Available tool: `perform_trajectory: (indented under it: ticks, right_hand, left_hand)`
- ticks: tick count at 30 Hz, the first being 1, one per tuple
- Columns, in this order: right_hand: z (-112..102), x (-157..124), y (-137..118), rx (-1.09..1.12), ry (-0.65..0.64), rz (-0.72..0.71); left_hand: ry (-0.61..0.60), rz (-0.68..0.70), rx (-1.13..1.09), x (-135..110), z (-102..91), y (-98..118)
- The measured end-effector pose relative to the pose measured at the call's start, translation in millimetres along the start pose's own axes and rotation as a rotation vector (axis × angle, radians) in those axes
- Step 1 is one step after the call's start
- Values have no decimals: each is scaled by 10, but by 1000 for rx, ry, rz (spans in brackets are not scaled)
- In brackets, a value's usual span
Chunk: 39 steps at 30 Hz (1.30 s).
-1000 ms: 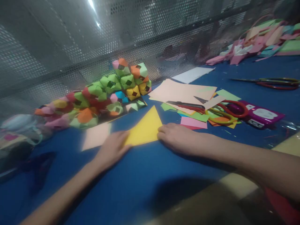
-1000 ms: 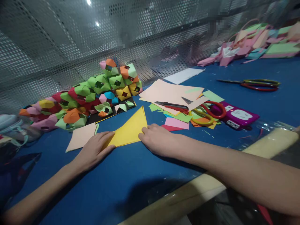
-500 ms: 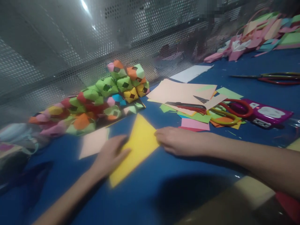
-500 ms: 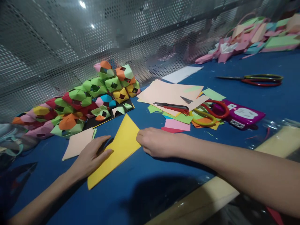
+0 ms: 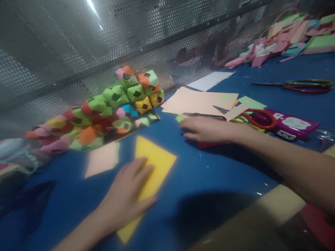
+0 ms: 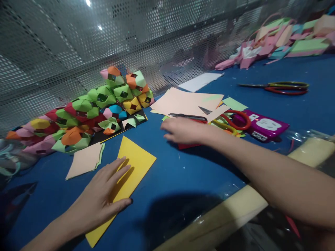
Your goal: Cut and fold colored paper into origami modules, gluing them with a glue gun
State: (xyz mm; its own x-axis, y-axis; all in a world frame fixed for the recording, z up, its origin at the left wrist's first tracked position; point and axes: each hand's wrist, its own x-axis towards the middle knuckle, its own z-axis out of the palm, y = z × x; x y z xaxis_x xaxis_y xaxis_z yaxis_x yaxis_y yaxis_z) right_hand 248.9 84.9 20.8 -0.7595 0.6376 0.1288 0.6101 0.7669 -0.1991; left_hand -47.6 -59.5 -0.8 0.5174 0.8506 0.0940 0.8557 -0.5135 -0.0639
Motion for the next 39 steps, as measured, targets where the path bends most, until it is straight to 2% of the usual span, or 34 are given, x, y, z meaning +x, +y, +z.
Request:
perform_trajectory:
  ticks: [3, 5, 8, 12, 15, 18, 22, 26, 31, 35, 39]
  right_hand:
    - [-91, 3, 379, -253, -7, 363]
    - [-88, 5, 542, -276, -63, 502]
    - [-22, 11, 637, -236, -121, 514]
    - [28, 2, 658, -163, -90, 499]
    - [-43, -18, 653, -101, -53, 512]
    - [-146, -35, 564, -71, 16, 459]
    - [-129, -34, 311, 76, 145, 218]
    - [48, -5, 101, 182, 49, 18]
    - [200, 43, 44, 156, 7, -38]
    - [176, 37, 31, 197, -41, -110]
    - [88, -6, 39, 270, -146, -180]
  left_hand:
    - [-49, 14, -17, -21, 88, -7]
    - [-62, 28, -29, -8, 101, -33]
    - [-114, 82, -60, 44, 28, -97]
    - [-189, 153, -127, 112, -115, -211]
    - [-210, 107, -142, 129, -169, -253]
    - [-203, 35, -135, 131, -201, -222]
    - [-196, -29, -158, 135, -228, -164]
    - [-143, -47, -204, 117, -193, -192]
    - [41, 67, -191, 98, -117, -261]
    - [129, 144, -166, 109, -96, -276]
    - [103, 133, -139, 118, -118, -276]
